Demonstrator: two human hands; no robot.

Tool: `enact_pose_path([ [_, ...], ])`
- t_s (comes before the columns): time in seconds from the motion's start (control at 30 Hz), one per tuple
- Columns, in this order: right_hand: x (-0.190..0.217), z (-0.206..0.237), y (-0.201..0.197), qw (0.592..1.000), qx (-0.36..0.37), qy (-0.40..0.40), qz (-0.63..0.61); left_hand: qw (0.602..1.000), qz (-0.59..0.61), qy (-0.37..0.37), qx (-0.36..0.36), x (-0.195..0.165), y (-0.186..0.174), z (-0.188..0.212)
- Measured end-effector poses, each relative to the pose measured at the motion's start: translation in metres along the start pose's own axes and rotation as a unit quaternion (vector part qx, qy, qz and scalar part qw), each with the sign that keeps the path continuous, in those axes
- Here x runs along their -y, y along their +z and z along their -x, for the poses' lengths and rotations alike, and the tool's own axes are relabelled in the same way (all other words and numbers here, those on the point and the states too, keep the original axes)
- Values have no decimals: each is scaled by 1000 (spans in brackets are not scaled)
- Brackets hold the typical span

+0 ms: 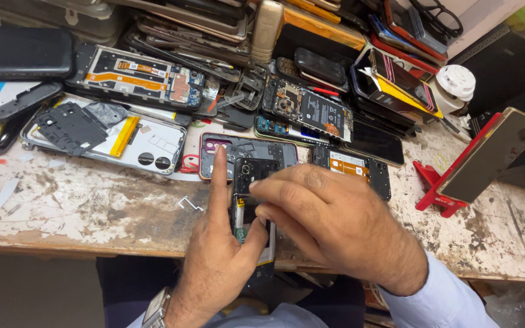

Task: The person holds a disassembled smartphone in one hand and uses a screwdriver to unscrew and remove internal components from its back housing. They work at a cluttered repair bench covered with other dismantled phones and parts, occasionally setting the phone down and picking it back up to continue working on it.

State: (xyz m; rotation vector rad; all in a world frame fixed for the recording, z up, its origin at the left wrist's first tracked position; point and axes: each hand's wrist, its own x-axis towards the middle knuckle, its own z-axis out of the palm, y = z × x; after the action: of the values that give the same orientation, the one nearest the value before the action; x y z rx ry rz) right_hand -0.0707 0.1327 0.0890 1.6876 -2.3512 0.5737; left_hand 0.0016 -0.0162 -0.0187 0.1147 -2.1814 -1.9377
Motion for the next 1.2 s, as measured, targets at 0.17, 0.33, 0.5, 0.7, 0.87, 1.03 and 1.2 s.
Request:
enact_pose_path([
  [0.17, -7, 4, 6, 998, -13, 7, -60, 1000, 23, 7, -13, -1, -2, -1],
  [0.33, -9, 16, 13, 990, -89, 63, -92, 997, 66, -22, -26, 0, -6, -3],
  [0.5, -6, 34, 17, 984, -138, 83, -77, 995, 91, 18, -23, 10, -4, -4],
  [0.7, -5, 44, 21, 984, -151, 63, -75, 988, 155, -9, -25, 20, 2, -4],
  [0.87, -3, 45, 23, 984, -150, 48, -77, 990, 136, -22, -42, 21, 3, -2],
  [1.03, -2, 46, 22, 984, -145, 56, -85, 991, 128, -5, -43, 23, 4, -2],
  [1.2, -2, 46, 22, 983, -146, 58, -90, 991, 127, -8, -47, 25, 5, -1],
])
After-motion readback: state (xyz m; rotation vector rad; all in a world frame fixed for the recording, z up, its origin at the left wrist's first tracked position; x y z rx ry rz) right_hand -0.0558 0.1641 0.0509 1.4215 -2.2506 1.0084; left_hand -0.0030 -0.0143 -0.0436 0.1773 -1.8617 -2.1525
